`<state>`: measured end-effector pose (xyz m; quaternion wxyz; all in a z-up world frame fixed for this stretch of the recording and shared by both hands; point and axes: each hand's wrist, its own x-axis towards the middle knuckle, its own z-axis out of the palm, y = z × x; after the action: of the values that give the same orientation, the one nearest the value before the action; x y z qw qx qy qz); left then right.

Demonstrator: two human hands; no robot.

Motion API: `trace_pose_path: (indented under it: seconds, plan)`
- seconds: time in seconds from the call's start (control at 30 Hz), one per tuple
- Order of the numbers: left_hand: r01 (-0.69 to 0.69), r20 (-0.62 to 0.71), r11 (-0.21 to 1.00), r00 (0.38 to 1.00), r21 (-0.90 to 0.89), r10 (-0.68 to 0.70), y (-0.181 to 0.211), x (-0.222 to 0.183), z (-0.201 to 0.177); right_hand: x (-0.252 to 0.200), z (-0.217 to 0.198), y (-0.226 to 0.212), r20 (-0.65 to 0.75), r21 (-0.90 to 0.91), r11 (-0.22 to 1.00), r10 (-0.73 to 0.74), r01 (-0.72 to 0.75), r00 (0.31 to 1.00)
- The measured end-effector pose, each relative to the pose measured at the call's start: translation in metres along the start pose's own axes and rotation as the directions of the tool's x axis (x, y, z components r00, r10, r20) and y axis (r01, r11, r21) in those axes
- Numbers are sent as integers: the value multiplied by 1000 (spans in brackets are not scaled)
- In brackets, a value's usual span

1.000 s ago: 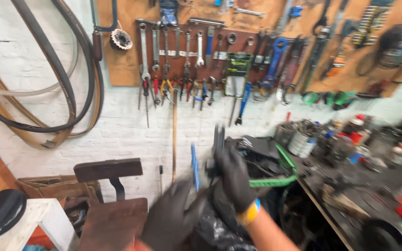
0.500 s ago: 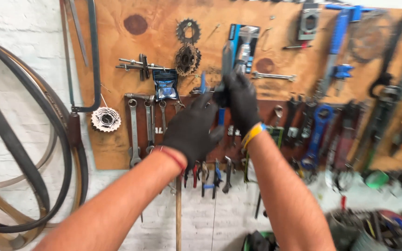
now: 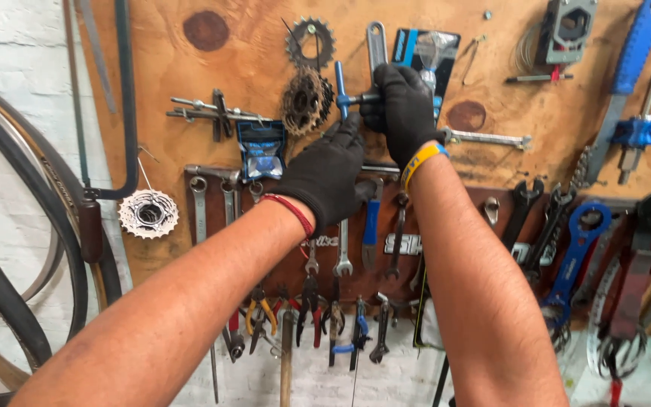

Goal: Removing and disassembling a bicycle crankset and chain using various hand tools in a workshop.

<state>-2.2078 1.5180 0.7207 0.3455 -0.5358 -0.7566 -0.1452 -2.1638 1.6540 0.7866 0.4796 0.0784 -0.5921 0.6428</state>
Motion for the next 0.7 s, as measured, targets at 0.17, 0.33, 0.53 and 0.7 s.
trace_pose_path:
  seconds: [0.17,0.33,0.53,0.7]
  plan:
    - [104,102,994,990,-32,-100,8,5,-10,9,5,2,-73,9,1000,28,-27,997]
    - [118,52,992,992,-39,-116,12,4,-12,9,10,3,-105,50,997,56,-51,993]
    - [104,62,993,993,-61,-100,16,8,-5,12,4,5,-131,23,998,63,-60,989]
    - [149,73,986,987,-76,-144,13,2,0,-24,7,6,-160,108,986,143,-126,977]
